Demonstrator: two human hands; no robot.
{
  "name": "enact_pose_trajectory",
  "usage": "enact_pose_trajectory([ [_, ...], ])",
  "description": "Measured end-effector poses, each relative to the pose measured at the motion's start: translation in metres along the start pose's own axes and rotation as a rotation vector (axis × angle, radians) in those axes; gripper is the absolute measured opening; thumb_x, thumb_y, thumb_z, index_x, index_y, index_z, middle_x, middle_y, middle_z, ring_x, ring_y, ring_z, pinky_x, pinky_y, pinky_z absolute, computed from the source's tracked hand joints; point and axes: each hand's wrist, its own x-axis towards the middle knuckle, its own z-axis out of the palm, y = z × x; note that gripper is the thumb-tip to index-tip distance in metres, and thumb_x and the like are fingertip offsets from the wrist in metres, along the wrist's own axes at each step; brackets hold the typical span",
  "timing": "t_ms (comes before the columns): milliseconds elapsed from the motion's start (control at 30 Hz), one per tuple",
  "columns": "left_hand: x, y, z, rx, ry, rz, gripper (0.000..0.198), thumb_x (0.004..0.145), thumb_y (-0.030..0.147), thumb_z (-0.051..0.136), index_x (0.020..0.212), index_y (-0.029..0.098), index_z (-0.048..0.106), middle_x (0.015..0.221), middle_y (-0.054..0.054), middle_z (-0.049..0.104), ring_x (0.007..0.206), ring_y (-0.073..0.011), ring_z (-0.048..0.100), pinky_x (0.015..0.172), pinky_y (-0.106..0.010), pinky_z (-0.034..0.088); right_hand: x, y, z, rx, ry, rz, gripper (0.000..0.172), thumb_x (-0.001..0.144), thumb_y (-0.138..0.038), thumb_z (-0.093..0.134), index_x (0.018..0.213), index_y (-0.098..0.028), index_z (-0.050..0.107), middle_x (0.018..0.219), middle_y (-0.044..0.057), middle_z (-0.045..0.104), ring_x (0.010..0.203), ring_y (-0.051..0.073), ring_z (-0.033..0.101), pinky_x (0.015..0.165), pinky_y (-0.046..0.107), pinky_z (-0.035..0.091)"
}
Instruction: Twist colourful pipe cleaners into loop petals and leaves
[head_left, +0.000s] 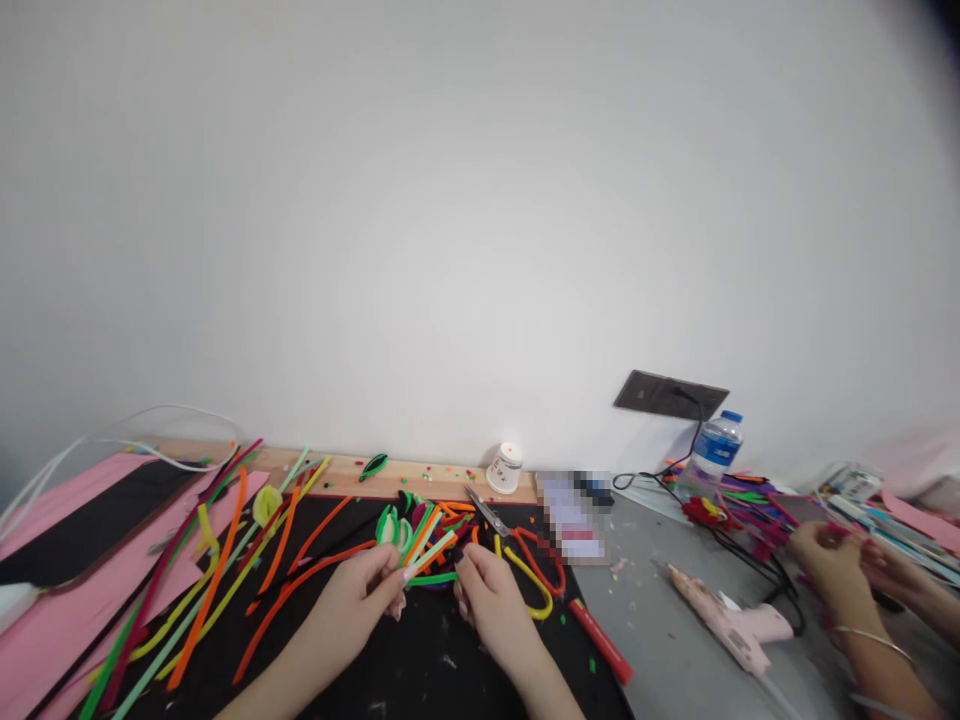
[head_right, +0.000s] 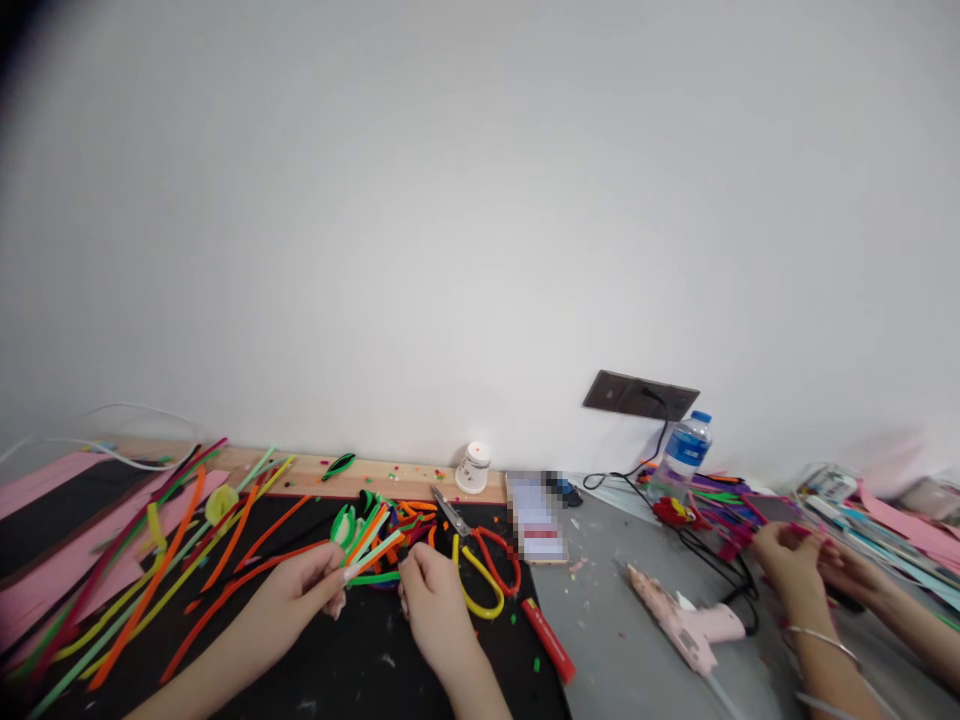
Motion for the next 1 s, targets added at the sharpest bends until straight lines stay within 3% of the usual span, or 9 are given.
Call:
enact_pose_trajectory([
  [100, -0.001, 0.000, 0.001, 0.010, 0.006, -0.001, 0.028, 0.080, 0.037, 0.044, 0.056, 0.022, 0.038, 0.052, 0.005, 0.051, 0.053, -0.0142, 0.052, 0.056, -0.024, 0.038, 0.000, -0.002, 0.001, -0.061, -0.008, 0.000, 0.030, 0.086, -0.034, 0.037, 0.059, -0.021, 0.033, 0.051, -0.006, 0.033, 0.044, 0.009, 0.031, 0.042, 0.021, 0.023],
  [300, -0.002, 0.005, 0.002, 0.034, -0.026, -0.013, 0.028, 0.079, 0.036, 0.045, 0.055, 0.022, 0.039, 0.052, 0.004, 0.052, 0.053, -0.0139, 0.053, 0.056, -0.023, 0.039, 0.000, -0.013, -0.001, -0.373, 0.096, -0.166, 0.029, 0.082, -0.021, 0.039, 0.055, -0.020, 0.029, 0.053, -0.006, 0.030, 0.050, 0.010, 0.028, 0.047, 0.022, 0.020],
  [567, -0.003, 0.006, 0.004, -0.002, -0.079, -0.015, 0.025, 0.078, 0.033, 0.045, 0.056, 0.022, 0.041, 0.051, 0.004, 0.052, 0.051, -0.0138, 0.053, 0.055, -0.024, 0.040, -0.001, -0.011, -0.006, -0.551, 0.113, -0.281, 0.024, 0.085, -0.019, 0.037, 0.061, -0.020, 0.036, 0.057, -0.003, 0.042, 0.051, 0.011, 0.036, 0.050, 0.023, 0.023],
  [667, -0.003, 0.006, 0.003, -0.014, -0.062, -0.019, 0.026, 0.077, 0.035, 0.047, 0.055, 0.021, 0.041, 0.050, 0.004, 0.052, 0.051, -0.0140, 0.052, 0.055, -0.024, 0.039, 0.001, -0.008, -0.006, -0.446, 0.125, -0.247, 0.028, 0.086, -0.024, 0.039, 0.059, -0.020, 0.034, 0.056, -0.004, 0.039, 0.051, 0.011, 0.034, 0.049, 0.023, 0.023],
  [867, -0.001, 0.004, 0.003, -0.116, 0.011, -0.036, 0.030, 0.077, 0.041, 0.046, 0.056, 0.021, 0.041, 0.052, 0.004, 0.052, 0.053, -0.0146, 0.052, 0.056, -0.026, 0.040, 0.003, -0.003, 0.004, 0.078, 0.009, -0.007, 0.030, 0.086, -0.043, 0.041, 0.068, -0.019, 0.041, 0.052, -0.005, 0.043, 0.038, 0.007, 0.032, 0.037, 0.019, 0.021],
  [1000, -0.002, 0.005, 0.005, -0.128, -0.014, -0.035, 0.030, 0.077, 0.041, 0.048, 0.056, 0.021, 0.042, 0.051, 0.004, 0.051, 0.052, -0.0143, 0.051, 0.055, -0.026, 0.040, 0.001, -0.008, 0.009, 0.156, 0.012, 0.004, 0.030, 0.081, -0.045, 0.049, 0.068, -0.018, 0.043, 0.051, -0.006, 0.046, 0.035, 0.005, 0.032, 0.036, 0.017, 0.022],
])
